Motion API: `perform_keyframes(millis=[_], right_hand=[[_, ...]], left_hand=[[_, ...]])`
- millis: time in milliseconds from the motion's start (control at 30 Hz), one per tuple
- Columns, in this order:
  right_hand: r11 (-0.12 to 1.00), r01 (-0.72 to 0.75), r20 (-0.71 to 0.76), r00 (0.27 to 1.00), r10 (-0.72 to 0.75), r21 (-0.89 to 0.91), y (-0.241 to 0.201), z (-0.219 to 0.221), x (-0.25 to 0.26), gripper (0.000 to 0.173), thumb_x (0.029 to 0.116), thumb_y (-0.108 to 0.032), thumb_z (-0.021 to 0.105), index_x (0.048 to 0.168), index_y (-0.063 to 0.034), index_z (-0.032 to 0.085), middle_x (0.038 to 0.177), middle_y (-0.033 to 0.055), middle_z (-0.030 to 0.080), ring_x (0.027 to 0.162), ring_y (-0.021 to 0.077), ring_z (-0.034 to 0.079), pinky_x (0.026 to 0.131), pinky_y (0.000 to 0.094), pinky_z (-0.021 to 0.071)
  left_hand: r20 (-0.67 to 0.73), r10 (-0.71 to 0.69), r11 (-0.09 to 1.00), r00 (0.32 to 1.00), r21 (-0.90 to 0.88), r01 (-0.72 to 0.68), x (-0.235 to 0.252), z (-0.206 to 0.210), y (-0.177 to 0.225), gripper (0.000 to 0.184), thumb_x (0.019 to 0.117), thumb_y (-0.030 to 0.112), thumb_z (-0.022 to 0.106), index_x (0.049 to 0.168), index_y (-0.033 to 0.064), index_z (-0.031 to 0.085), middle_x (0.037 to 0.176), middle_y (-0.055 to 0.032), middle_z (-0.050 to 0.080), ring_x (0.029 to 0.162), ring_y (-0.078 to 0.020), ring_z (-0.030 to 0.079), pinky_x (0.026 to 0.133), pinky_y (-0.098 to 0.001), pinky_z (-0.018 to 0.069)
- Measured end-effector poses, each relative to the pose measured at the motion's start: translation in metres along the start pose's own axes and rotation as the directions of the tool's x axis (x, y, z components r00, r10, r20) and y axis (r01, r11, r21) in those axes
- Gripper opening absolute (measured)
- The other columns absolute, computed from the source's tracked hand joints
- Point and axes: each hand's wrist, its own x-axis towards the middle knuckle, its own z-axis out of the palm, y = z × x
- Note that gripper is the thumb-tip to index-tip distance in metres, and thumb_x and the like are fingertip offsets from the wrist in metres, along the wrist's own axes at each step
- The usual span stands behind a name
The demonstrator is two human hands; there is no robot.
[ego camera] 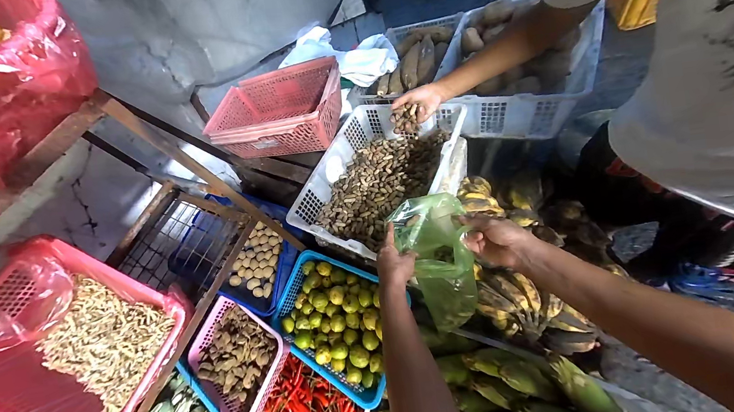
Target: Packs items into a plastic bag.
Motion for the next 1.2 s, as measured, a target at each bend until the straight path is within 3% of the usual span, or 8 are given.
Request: perform_keyframes(millis=[1200], right_hand=[[1.000, 0.007, -0.005, 1.000, -0.007, -0.021, -0.0003, -0.0043, -0.0003, 0.009, 0.1073, -0.008, 0.047, 0.116, -0.0070, 0.051, 0.079, 0.0001, 0.053, 0.049, 0.0038, 0.045, 0.050, 0.0172, 0.0486]], left_hand=[[-0.001, 0.000, 0.999, 1.000, 0.037, 0.000, -0.0014, -0.0004, 0.0030, 0.082, 0.0955, 0.008, 0.069, 0.163, 0.0128, 0.023, 0.152, -0.0256, 0.047, 0.137, -0.0384, 0.051, 0.114, -0.0515, 0.0408]])
